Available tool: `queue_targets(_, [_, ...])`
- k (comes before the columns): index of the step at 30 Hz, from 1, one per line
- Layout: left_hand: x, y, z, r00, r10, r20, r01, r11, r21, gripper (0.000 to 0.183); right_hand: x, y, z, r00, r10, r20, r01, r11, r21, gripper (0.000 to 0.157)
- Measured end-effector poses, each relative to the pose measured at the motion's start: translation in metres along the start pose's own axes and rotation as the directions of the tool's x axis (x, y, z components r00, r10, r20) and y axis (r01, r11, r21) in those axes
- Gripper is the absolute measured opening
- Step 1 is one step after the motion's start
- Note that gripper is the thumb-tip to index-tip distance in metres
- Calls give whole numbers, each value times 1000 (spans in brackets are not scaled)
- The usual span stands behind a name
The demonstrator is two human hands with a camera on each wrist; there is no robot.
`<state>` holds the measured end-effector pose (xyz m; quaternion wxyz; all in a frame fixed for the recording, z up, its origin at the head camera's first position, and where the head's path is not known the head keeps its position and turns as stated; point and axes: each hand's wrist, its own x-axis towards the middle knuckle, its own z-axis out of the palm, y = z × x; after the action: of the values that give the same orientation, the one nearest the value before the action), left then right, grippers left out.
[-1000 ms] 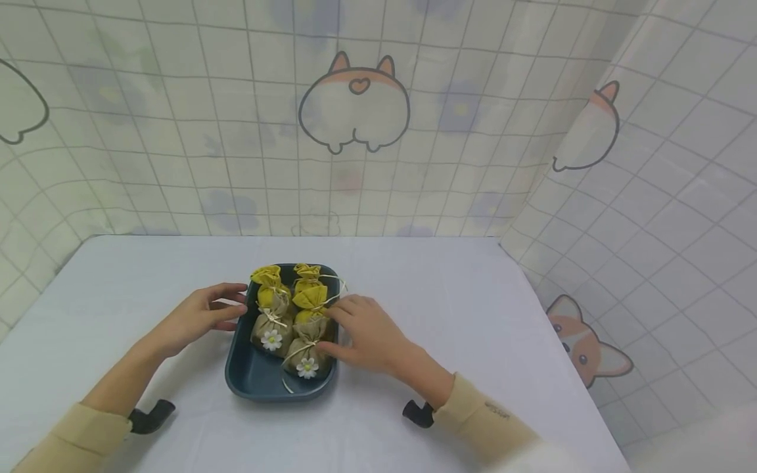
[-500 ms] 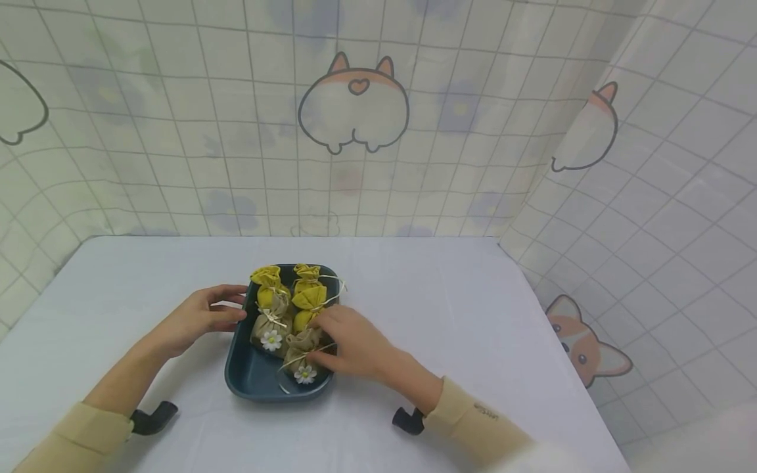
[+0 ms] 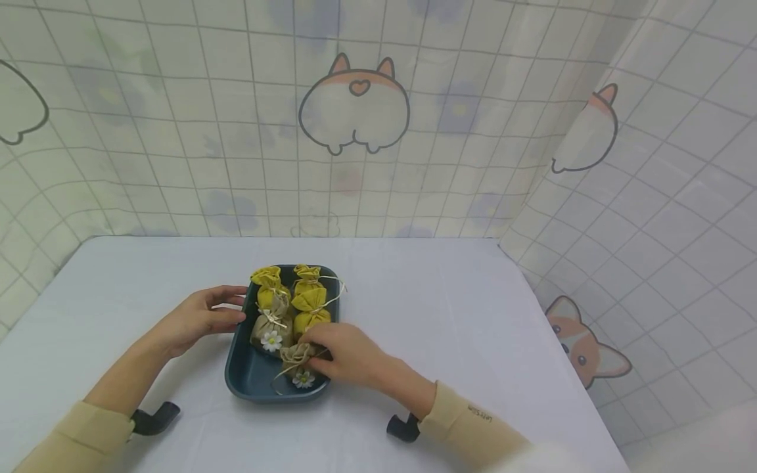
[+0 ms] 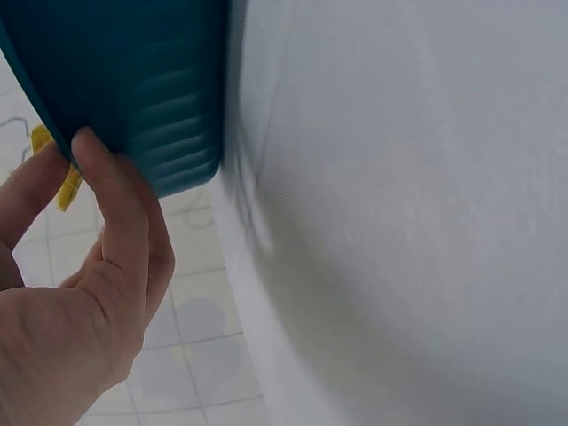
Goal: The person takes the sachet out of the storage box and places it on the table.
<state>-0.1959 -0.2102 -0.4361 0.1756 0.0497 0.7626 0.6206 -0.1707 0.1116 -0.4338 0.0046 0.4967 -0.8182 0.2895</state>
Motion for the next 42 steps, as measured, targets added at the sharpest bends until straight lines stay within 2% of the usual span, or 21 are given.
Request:
queue_targets(4, [1,-1,-1,1000,-1,-5,1,1000,-12,69,0,1,5,997,-37,-62,41,997,70,25])
queue_targets(7, [1,-2,0,1000,-10,-10,9,1000,-17,69,-1,2,9,993,-35,-113,51,989,138,24])
queue_targets(14, [2,-1,0,999,-35,-20,34,999,-28,69,-1,-1,12,973,36,-228,21,969,244,27])
queue_targets(22, [2,0,2,998,-62,-28,61,997,-47,69,1,-6,2,950,118,-289,-2,928,372,22])
queue_targets(31, [2,-1,2,997,-75,-32,73,996,-56,69,0,-12,-24,916,213,-339,-62,912,406,24])
queue_targets(42, [4,-1,-1,996,-78,-36,76,996,-44,68,-7,-3,-55,885,208,-418,-37,924,381,26])
